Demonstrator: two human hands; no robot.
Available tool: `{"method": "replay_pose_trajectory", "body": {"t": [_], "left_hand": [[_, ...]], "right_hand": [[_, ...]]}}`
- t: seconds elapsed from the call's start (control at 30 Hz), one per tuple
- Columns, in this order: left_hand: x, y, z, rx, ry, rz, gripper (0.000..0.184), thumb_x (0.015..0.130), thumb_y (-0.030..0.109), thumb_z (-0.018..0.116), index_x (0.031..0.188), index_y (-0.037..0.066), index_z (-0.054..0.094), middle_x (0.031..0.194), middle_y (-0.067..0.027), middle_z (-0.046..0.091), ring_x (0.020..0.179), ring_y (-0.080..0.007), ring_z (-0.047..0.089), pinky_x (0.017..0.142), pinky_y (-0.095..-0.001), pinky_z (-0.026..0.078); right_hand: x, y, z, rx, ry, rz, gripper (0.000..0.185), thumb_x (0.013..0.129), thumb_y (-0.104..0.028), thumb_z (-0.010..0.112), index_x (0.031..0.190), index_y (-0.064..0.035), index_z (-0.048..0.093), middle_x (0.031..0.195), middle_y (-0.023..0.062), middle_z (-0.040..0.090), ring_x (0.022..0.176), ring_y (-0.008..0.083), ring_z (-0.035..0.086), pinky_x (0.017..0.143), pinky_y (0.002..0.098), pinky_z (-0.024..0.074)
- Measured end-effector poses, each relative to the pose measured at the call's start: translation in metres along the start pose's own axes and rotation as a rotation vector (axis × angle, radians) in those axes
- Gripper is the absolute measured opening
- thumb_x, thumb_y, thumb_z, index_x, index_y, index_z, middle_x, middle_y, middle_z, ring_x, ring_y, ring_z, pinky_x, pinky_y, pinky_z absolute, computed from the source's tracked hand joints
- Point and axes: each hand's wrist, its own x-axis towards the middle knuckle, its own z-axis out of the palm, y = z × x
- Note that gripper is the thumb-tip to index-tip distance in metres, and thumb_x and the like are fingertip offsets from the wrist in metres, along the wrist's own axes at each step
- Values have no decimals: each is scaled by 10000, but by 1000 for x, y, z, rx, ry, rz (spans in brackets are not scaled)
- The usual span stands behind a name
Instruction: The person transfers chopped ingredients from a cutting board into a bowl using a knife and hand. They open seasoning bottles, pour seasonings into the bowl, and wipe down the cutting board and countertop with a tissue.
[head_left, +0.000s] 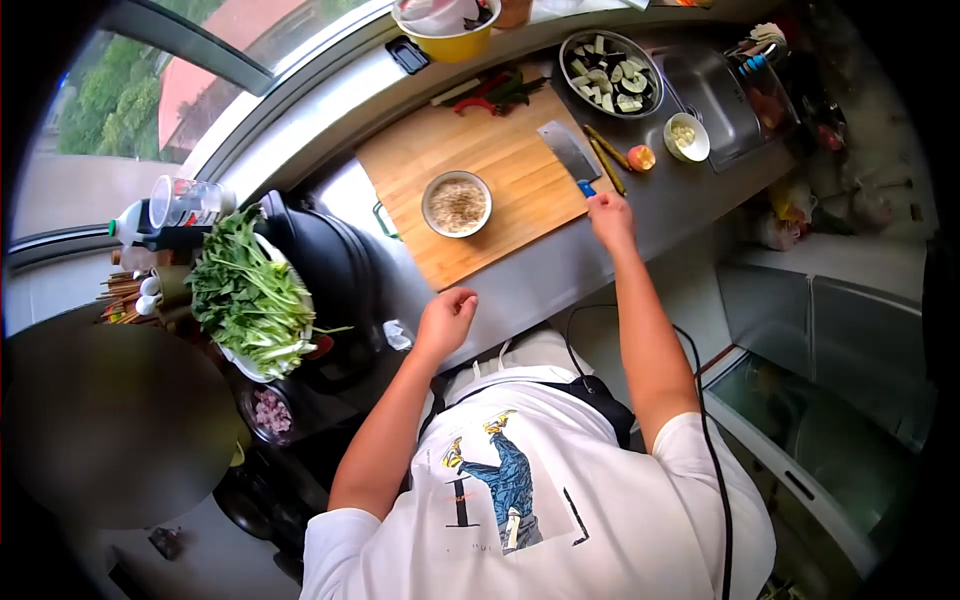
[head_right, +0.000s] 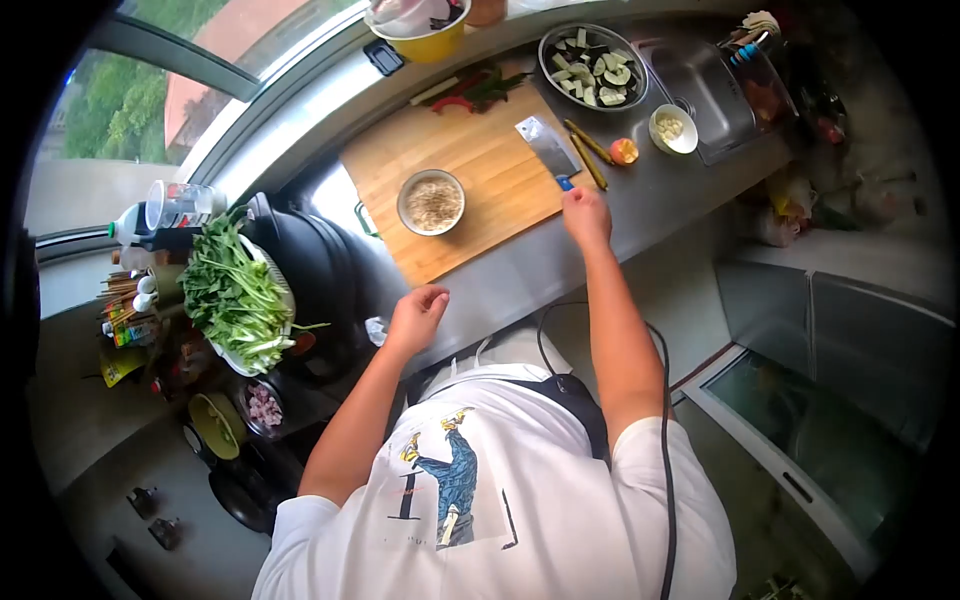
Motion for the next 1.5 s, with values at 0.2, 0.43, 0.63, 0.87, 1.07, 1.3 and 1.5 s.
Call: {"method": "replay_pose_trajectory", "body": {"t": [0.2, 0.43, 0.63, 0.87, 1.07, 1.3, 1.5], "left_hand": [[-21, -22, 24, 133, 74, -221, 238, 911, 233, 631, 1036, 52, 721, 933, -157, 719, 865, -338, 683, 780, -419, 536], [-56, -63, 23, 332, 621, -400, 391, 888, 198, 638, 1251, 61, 596, 1053, -156, 648, 952, -381, 645, 803, -468, 521], [-49, -94, 15, 394, 698, -556, 438, 938, 240, 588, 1335, 66, 525, 1106, -221, 627, 966, -429, 642, 802, -523, 522], [-19, -119, 15, 386, 591, -615, 302, 1022, 295, 445, 993, 33, 594, 986, -239, 677, 934, -448, 646, 803, -550, 506], [-15, -97, 26, 10, 411, -332, 373, 1034, 347, 488, 895, 26, 618, 770, -181, 661, 743, -324, 657, 677, -441, 500], [1, -20, 31, -631, 256, -170, 117, 983, 73, 597, 1072, 34, 663, 812, 18, 641, 711, -69, 568, 633, -240, 471], [-1, -8, 29, -594, 227, -54, 83, 978, 64, 607, 1021, 5, 644, 833, -19, 672, 747, -67, 590, 662, -234, 478]], "right_hand": [[62, 39, -10, -68, -2, -161, 245, 907, -298, 627, 920, -66, 706, 823, 115, 708, 720, 242, 682, 697, 366, 547], [24, 13, -20, 274, -321, -2, 215, 948, -253, 644, 941, -40, 668, 768, 14, 673, 615, 74, 584, 570, 246, 478], [-2, -3, -30, 307, -400, -10, 185, 952, -235, 649, 932, -51, 657, 742, -15, 626, 614, 71, 550, 573, 238, 459], [-29, -8, -24, 215, -545, -96, 169, 933, -213, 659, 953, -45, 666, 752, 7, 637, 655, 90, 580, 595, 254, 482], [-77, -14, 9, 78, -778, -277, 206, 917, -241, 676, 985, -46, 675, 748, 55, 638, 683, 139, 569, 650, 303, 492], [-147, -64, 57, 267, -1058, -305, 254, 944, -237, 661, 1086, -33, 610, 843, 68, 663, 732, 139, 617, 662, 289, 512], [-152, -94, 51, 366, -1068, -79, 225, 977, -255, 634, 1018, -38, 592, 822, 31, 664, 659, 84, 583, 553, 246, 467]]}}
